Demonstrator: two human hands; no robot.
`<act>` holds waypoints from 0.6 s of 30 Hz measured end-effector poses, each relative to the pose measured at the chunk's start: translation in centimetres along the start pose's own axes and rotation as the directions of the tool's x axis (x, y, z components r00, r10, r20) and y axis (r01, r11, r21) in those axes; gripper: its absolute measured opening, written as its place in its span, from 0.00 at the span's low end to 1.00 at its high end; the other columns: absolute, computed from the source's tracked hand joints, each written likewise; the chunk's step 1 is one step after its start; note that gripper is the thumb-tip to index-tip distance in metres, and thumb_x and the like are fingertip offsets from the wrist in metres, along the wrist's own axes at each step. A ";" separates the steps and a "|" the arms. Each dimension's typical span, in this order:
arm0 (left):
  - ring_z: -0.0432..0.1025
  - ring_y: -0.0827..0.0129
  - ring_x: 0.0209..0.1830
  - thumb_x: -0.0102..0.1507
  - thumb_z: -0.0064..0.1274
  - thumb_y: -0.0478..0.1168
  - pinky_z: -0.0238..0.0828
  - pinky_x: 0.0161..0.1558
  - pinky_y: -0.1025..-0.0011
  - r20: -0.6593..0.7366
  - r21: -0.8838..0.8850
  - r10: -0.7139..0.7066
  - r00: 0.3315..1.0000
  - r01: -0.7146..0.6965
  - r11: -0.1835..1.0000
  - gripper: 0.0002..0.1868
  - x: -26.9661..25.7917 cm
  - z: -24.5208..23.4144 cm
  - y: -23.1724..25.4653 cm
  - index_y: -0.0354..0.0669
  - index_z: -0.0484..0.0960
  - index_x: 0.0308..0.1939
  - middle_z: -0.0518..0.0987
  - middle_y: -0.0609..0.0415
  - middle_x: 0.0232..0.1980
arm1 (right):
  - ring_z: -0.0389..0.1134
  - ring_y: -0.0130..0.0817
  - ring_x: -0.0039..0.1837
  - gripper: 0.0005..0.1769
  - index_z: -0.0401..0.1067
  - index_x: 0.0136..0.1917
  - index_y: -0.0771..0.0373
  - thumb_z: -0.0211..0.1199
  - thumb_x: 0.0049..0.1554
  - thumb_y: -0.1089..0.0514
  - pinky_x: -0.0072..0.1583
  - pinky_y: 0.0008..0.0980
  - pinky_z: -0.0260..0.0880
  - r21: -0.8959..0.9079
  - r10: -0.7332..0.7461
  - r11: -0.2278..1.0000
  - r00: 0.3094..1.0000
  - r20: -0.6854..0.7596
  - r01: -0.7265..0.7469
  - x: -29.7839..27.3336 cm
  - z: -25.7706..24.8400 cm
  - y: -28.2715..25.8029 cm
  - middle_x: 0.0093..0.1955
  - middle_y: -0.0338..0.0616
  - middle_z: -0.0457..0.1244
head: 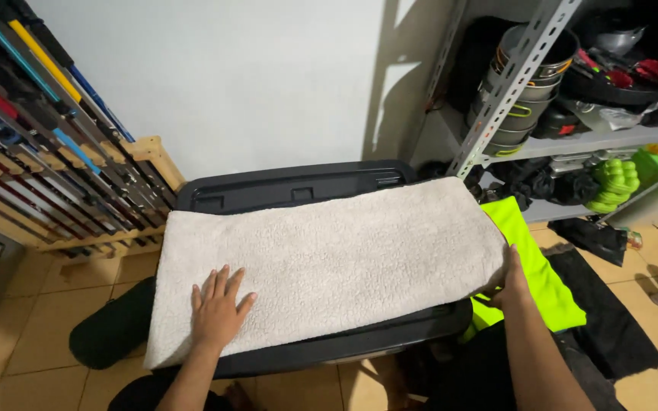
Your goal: Folding a large white and blue fleece blanket or fabric on top of a plastic storage bin.
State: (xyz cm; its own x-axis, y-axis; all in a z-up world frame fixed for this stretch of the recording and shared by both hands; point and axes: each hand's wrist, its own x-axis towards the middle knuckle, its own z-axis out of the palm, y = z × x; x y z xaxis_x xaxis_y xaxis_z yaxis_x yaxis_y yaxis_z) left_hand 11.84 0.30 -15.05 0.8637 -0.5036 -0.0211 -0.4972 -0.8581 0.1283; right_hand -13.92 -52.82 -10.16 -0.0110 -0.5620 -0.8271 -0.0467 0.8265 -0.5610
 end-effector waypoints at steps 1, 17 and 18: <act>0.39 0.59 0.84 0.67 0.26 0.71 0.32 0.78 0.43 0.014 0.004 -0.007 1.000 0.007 1.000 0.39 0.0 0.0 0.1 0.67 0.51 0.80 0.47 0.58 0.84 | 0.59 0.49 0.74 0.57 0.53 0.78 0.49 0.66 0.48 0.18 0.72 0.61 0.62 0.015 -0.047 0.999 0.999 -0.002 0.047 -1.4 0.0 0.1 0.77 0.43 0.54; 0.52 0.55 0.82 0.68 0.40 0.66 0.49 0.76 0.43 -0.058 -0.071 -0.126 0.990 0.122 0.990 0.33 -0.8 -0.3 -3.5 0.66 0.65 0.76 0.60 0.56 0.81 | 0.65 0.54 0.58 0.29 0.63 0.59 0.70 0.68 0.47 0.80 0.61 0.50 0.62 -0.105 -0.976 -0.115 -0.132 -0.175 0.988 6.7 2.8 -2.3 0.54 0.63 0.62; 0.52 0.55 0.82 0.68 0.40 0.66 0.49 0.76 0.43 -0.058 -0.082 -0.141 0.988 0.137 0.987 0.33 -0.6 -0.2 -3.6 0.66 0.65 0.76 0.60 0.56 0.81 | 0.65 0.54 0.58 0.29 0.63 0.59 0.70 0.68 0.47 0.80 0.61 0.50 0.62 -0.100 -0.977 -0.126 -0.141 -0.160 0.987 3.5 4.2 -2.2 0.54 0.63 0.62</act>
State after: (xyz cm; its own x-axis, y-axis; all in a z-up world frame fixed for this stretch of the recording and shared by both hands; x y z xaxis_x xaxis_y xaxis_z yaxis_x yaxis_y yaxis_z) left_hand 13.15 3.71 -15.33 0.9286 -0.3705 0.0184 -0.3662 -0.9077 0.2050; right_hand -9.64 -56.50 -12.00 -0.1127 -0.7334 0.6704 -0.1048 -0.6622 -0.7420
